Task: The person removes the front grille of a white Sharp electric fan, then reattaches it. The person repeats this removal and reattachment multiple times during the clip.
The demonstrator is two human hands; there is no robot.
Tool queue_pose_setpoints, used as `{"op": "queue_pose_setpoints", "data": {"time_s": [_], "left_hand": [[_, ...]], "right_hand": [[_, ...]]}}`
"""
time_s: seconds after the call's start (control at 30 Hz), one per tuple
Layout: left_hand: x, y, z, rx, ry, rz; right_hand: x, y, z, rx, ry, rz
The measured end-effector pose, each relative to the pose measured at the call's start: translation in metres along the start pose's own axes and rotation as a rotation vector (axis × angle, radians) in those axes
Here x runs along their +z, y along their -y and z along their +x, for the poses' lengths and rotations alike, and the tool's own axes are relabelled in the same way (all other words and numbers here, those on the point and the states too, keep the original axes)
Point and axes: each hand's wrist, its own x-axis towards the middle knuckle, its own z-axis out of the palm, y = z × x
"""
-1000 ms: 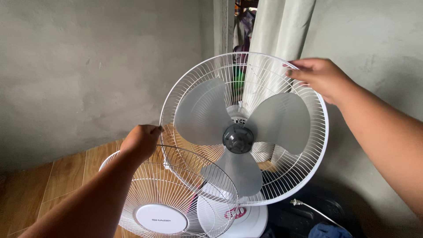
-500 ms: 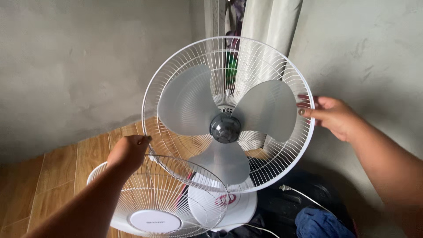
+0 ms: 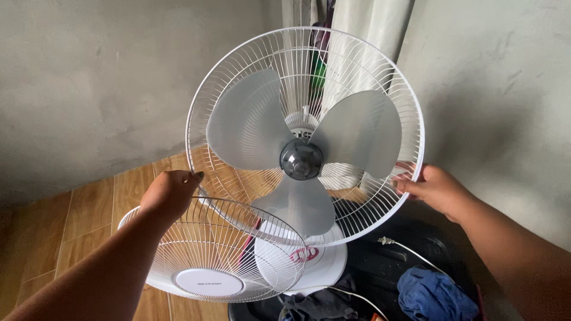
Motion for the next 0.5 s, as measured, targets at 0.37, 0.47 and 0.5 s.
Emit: {"op": "queue_pose_setpoints", "data": {"time_s": [0.37,0.47,0.5], "left_hand": [[-0.010,0.003,-0.021,-0.055,-0.020,0.070],[-0.023,0.011,-0.032,-0.073,-0.063,0.091],[-0.028,0.015,-0.034,-0.045,-0.088,0.110]], "right_hand": [[0.089,-0.046,-0.024,0.313,0.256,0.376],[0.128,-0.066,-0.032,0.384,0.301,0.605],[0.141,-0.071,-0.034,0.401,0.327,0.686]]}}
